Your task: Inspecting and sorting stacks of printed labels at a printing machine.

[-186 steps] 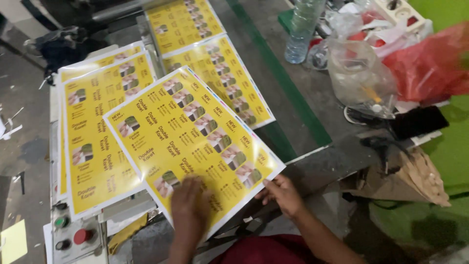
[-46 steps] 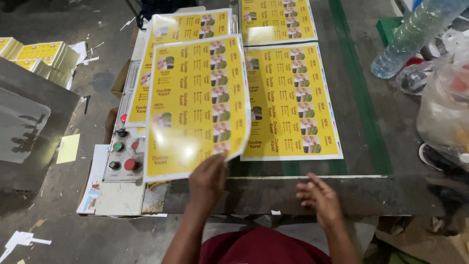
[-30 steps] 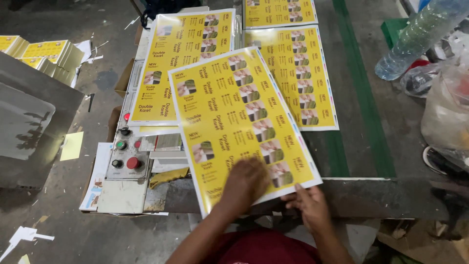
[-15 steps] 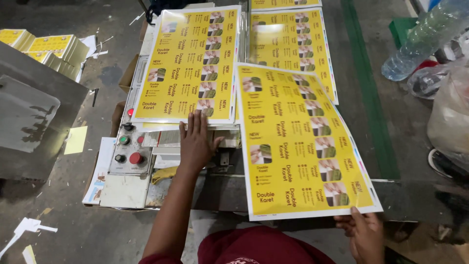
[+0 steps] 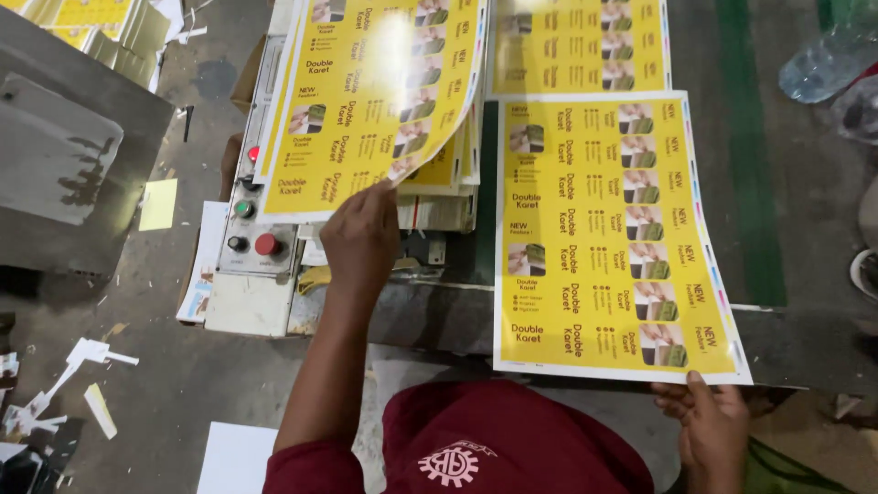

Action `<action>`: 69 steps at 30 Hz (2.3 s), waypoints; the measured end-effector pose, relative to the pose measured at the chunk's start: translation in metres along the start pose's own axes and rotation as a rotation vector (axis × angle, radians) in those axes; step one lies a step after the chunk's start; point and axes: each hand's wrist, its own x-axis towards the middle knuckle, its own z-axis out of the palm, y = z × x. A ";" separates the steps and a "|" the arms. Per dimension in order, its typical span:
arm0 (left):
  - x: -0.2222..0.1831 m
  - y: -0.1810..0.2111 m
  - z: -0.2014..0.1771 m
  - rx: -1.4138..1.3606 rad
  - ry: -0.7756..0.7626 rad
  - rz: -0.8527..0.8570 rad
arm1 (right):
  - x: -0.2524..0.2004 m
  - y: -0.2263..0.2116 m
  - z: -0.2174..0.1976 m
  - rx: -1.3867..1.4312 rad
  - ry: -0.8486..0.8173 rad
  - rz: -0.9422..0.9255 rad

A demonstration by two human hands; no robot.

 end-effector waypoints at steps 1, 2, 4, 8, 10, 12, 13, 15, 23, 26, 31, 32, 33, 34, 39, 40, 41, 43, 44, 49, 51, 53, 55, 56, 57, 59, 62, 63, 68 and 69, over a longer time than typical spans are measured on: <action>-0.001 0.006 -0.004 -0.004 0.012 -0.016 | 0.001 0.000 0.002 -0.002 0.005 -0.016; -0.006 0.008 -0.005 -0.003 0.007 -0.017 | -0.003 -0.006 0.007 -0.004 0.005 -0.012; -0.013 0.010 -0.005 -0.024 -0.035 -0.036 | -0.008 -0.018 0.021 -0.048 0.021 0.006; -0.020 0.013 -0.007 -0.039 -0.030 -0.091 | -0.005 -0.010 0.029 0.001 -0.075 -0.023; -0.021 0.016 -0.010 -0.117 -0.048 -0.132 | -0.004 -0.017 0.043 -0.022 -0.066 0.006; -0.023 0.016 -0.010 -0.125 -0.039 -0.134 | 0.007 -0.018 0.054 -0.034 -0.063 0.020; -0.023 0.016 -0.009 -0.136 -0.030 -0.131 | 0.013 -0.019 0.060 -0.042 -0.057 0.035; -0.023 0.016 -0.008 -0.142 -0.032 -0.135 | 0.028 -0.026 0.075 -0.042 -0.096 -0.028; -0.040 -0.001 0.013 -0.107 -0.035 -0.118 | 0.104 -0.030 0.114 0.024 -0.146 -0.153; -0.041 0.002 0.009 -0.129 -0.058 -0.114 | 0.123 -0.014 0.104 0.122 -0.209 -0.132; -0.063 0.003 0.018 -0.198 -0.078 -0.065 | 0.079 -0.014 0.099 0.093 -0.241 -0.014; -0.060 0.018 0.010 -0.198 -0.074 -0.066 | 0.062 -0.025 0.112 0.091 -0.243 -0.017; -0.057 0.032 0.003 -0.295 -0.118 -0.058 | 0.045 -0.037 0.126 0.057 -0.241 0.083; -0.054 0.047 -0.005 -0.393 -0.161 -0.050 | 0.028 -0.049 0.140 0.023 -0.237 0.183; -0.077 0.085 0.029 -0.445 -0.210 0.132 | 0.018 -0.043 0.189 -0.114 -0.530 0.192; -0.077 0.094 0.029 -0.493 -0.229 0.178 | 0.017 -0.046 0.198 -0.135 -0.661 0.158; -0.076 0.100 0.030 -0.493 -0.221 0.183 | 0.028 -0.032 0.199 -0.134 -0.662 0.148; -0.076 0.111 0.031 -0.481 -0.336 0.242 | 0.049 -0.003 0.200 0.050 -0.673 0.042; -0.076 0.111 0.033 -0.481 -0.332 0.244 | 0.047 -0.016 0.203 0.051 -0.674 0.037; -0.068 0.102 0.045 -0.530 -0.466 0.286 | 0.058 -0.036 0.197 0.154 -0.519 0.051; -0.058 0.084 0.056 -0.460 -0.450 0.256 | 0.070 -0.028 0.182 0.178 -0.476 0.029; -0.046 0.060 0.066 -0.391 -0.440 0.222 | 0.078 -0.023 0.165 0.198 -0.431 0.015; -0.033 0.029 0.075 -0.244 -0.300 0.159 | 0.081 -0.024 0.148 0.178 -0.316 -0.027; -0.025 0.020 0.074 -0.242 -0.304 0.156 | 0.078 -0.024 0.140 0.177 -0.317 -0.022; -0.016 0.012 0.074 -0.166 -0.301 0.092 | 0.078 -0.027 0.133 0.165 -0.252 -0.037; -0.011 -0.010 0.083 -0.090 -0.294 0.028 | 0.077 -0.032 0.119 0.154 -0.188 -0.054; -0.025 -0.037 0.100 -0.015 -0.295 0.084 | 0.072 -0.033 0.099 0.096 -0.114 -0.029; -0.026 -0.038 0.101 0.023 -0.470 0.026 | 0.072 -0.032 0.091 0.084 -0.092 -0.025; -0.042 -0.031 0.099 0.121 -0.562 0.043 | 0.077 -0.016 0.059 0.082 -0.070 -0.033; -0.042 -0.028 0.094 0.130 -0.462 0.055 | 0.076 -0.017 0.056 0.059 -0.052 -0.017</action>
